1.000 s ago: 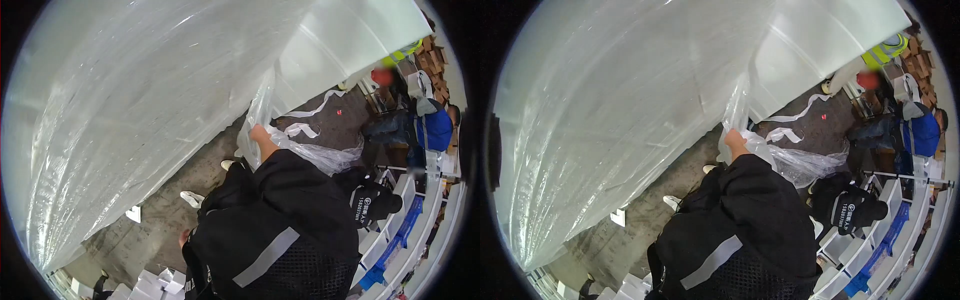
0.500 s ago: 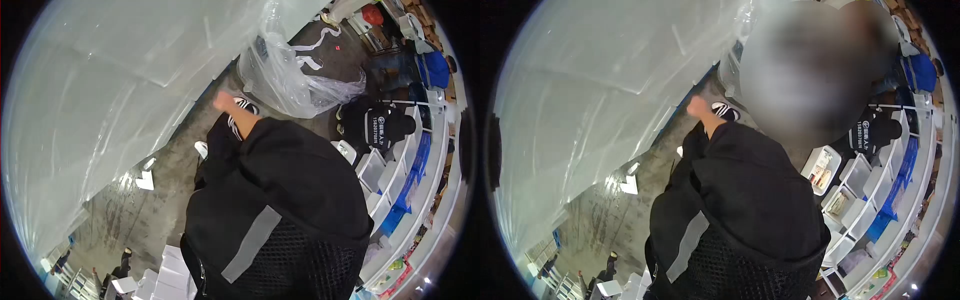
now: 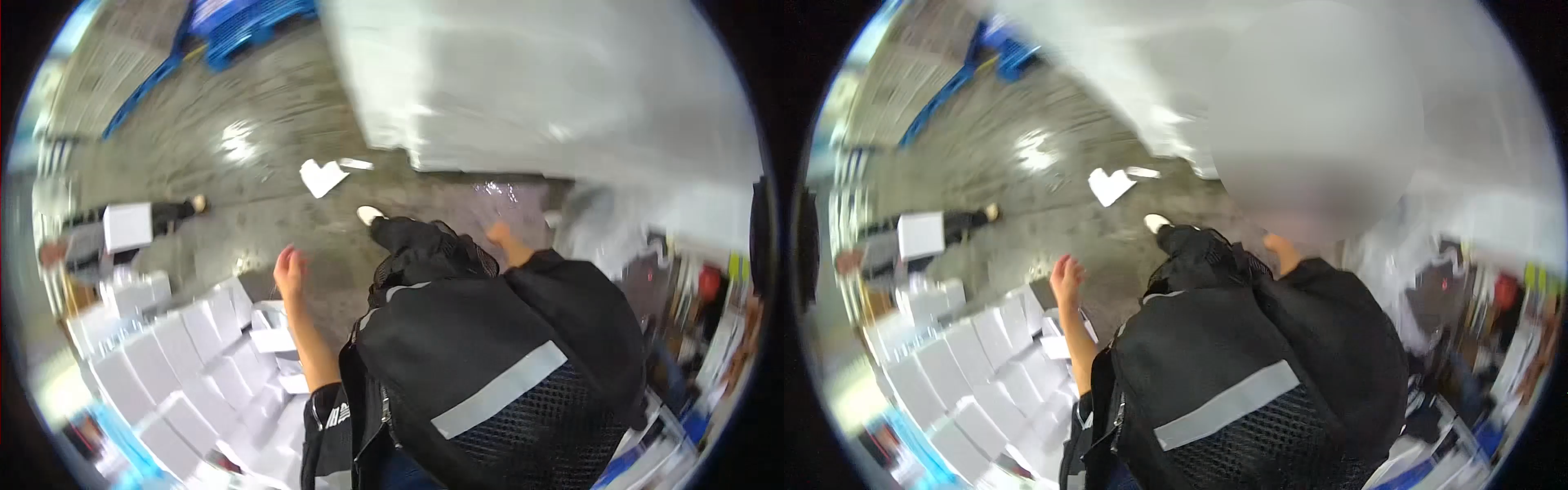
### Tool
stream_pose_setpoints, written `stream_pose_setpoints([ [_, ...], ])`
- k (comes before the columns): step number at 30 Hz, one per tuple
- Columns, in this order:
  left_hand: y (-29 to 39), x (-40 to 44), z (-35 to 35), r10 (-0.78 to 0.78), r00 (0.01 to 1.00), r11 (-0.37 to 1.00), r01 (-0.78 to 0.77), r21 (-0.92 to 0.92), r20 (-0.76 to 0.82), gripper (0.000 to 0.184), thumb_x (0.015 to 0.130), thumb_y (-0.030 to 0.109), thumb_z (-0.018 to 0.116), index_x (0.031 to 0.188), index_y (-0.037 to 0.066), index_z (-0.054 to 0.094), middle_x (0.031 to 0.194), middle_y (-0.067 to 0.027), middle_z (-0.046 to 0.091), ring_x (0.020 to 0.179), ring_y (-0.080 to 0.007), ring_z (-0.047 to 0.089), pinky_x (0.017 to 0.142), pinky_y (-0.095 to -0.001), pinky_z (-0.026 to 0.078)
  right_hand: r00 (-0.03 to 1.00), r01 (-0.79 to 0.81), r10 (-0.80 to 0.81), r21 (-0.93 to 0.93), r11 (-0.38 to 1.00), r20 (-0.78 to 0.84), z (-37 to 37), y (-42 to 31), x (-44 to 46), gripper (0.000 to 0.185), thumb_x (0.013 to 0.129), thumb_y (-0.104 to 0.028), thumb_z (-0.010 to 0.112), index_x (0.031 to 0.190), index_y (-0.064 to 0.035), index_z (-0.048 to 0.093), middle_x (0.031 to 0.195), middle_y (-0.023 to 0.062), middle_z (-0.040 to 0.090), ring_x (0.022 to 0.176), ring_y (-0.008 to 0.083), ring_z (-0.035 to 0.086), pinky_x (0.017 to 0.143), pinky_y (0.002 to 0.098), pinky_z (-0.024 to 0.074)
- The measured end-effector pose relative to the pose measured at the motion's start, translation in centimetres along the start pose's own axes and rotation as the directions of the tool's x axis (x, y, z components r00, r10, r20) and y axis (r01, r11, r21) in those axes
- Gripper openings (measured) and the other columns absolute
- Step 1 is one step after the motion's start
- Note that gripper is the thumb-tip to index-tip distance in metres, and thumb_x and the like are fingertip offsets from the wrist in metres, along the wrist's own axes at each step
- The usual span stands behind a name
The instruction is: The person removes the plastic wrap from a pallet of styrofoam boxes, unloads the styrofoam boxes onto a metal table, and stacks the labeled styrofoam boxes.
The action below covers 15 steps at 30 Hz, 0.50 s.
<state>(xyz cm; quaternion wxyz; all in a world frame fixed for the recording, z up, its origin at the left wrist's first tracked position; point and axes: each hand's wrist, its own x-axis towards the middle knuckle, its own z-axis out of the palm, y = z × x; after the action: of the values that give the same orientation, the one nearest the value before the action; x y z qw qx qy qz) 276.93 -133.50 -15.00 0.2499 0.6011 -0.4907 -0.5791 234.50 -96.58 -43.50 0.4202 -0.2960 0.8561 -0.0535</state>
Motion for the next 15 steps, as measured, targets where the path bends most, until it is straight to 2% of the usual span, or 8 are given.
stream_pose_setpoints([
  [2,1.7,4.1,-2.1,-0.001,0.996,0.999,-0.002,-0.032,-0.094,0.03,0.09,0.017,0.059,0.116,0.004,0.057,0.09,-0.0033,0.063,0.07,-0.0097,0.058,0.056,-0.0216,0.046,0.956,0.293,-0.288,-0.233,0.927,0.057,0.1,-1.1,3.5,0.043,0.08,-0.035,0.056,0.106,-0.0025,0.066,0.116,0.0223,0.06,0.112,0.0379,0.055,0.091,0.0447,0.0453],
  [3,1.4,5.7,-3.4,0.051,0.995,0.998,-0.048,0.039,-0.083,0.028,0.089,0.014,0.059,0.115,0.003,0.058,0.089,-0.0035,0.064,0.069,-0.0092,0.058,0.055,-0.0213,0.045,0.94,0.011,0.016,-0.078,0.997,0.34,-4.0,-13.1,4.0,0.061,0.083,-0.049,0.055,0.115,0.0021,0.06,0.122,0.0263,0.055,0.119,0.0391,0.049,0.098,0.0432,0.04],
  [5,2.9,9.7,-5.7,0.12,0.987,0.989,-0.11,0.098,-0.103,0.026,0.089,0.012,0.058,0.113,0.002,0.059,0.089,-0.0037,0.065,0.068,-0.0087,0.059,0.053,-0.021,0.044,0.95,-0.2,0.149,0.169,0.965,0.273,-7.0,-26.0,5.1,0.076,0.085,-0.058,0.05,0.119,0.0101,0.053,0.124,0.0325,0.05,0.122,0.0401,0.046,0.102,0.0419,0.0361],
  [7,4.5,12.3,-7.0,-0.027,0.992,0.999,0.031,0.028,-0.127,0.027,0.089,0.012,0.057,0.113,0.001,0.059,0.087,-0.0041,0.066,0.067,-0.01,0.06,0.052,-0.0224,0.045,0.943,0.214,-0.267,0.253,0.944,0.198,-9.4,-37.0,8.5,0.071,0.088,-0.061,0.045,0.115,0.0035,0.059,0.115,0.0288,0.058,0.111,0.037,0.056,0.094,0.0398,0.042],
  [9,4.9,14.9,-9.4,-0.148,0.983,0.989,0.151,0.012,-0.112,0.027,0.089,0.011,0.056,0.113,0.001,0.059,0.086,-0.0043,0.066,0.066,-0.0107,0.06,0.052,-0.023,0.045,0.912,0.394,-0.409,0.219,0.893,0.024,-6.3,-44.5,16.2,0.067,0.088,-0.056,0.048,0.114,0.0056,0.057,0.107,0.0283,0.061,0.105,0.0382,0.058,0.09,0.0418,0.0441],
  [12,-1.4,19.1,-11.6,-0.3,0.945,0.944,0.275,-0.182,-0.13,0.026,0.087,0.016,0.058,0.108,0.0,0.061,0.085,-0.0059,0.066,0.066,-0.0129,0.061,0.054,-0.0261,0.048,0.875,0.478,-0.455,0.153,0.865,-0.162,-14.5,-59.3,12.2,0.05,0.089,-0.04,0.055,0.11,0.0047,0.057,0.093,0.0225,0.066,0.09,0.0357,0.063,0.08,0.0396,0.0489],
  [14,-3.3,21.3,-12.8,-0.497,0.862,0.832,0.507,0.224,-0.105,0.027,0.087,0.022,0.057,0.099,-0.001,0.063,0.081,-0.0075,0.066,0.067,-0.0178,0.062,0.058,-0.0328,0.05,0.871,0.482,-0.435,0.228,0.846,-0.227,-18.3,-65.4,13.8,0.045,0.089,-0.037,0.056,0.106,0.0044,0.058,0.09,0.0203,0.067,0.086,0.0332,0.064,0.077,0.0394,0.0492],
  [15,-7.9,22.1,-15.3,-0.181,0.966,0.827,0.048,0.561,0.185,0.03,0.084,0.027,0.058,0.091,-0.001,0.065,0.077,-0.0111,0.066,0.069,-0.0206,0.062,0.062,-0.0398,0.049,0.853,0.517,-0.462,0.279,0.81,-0.241,-19.0,-66.4,14.9,0.042,0.089,-0.036,0.057,0.104,0.0037,0.059,0.086,0.0179,0.067,0.081,0.0297,0.064,0.073,0.0382,0.0493],
])
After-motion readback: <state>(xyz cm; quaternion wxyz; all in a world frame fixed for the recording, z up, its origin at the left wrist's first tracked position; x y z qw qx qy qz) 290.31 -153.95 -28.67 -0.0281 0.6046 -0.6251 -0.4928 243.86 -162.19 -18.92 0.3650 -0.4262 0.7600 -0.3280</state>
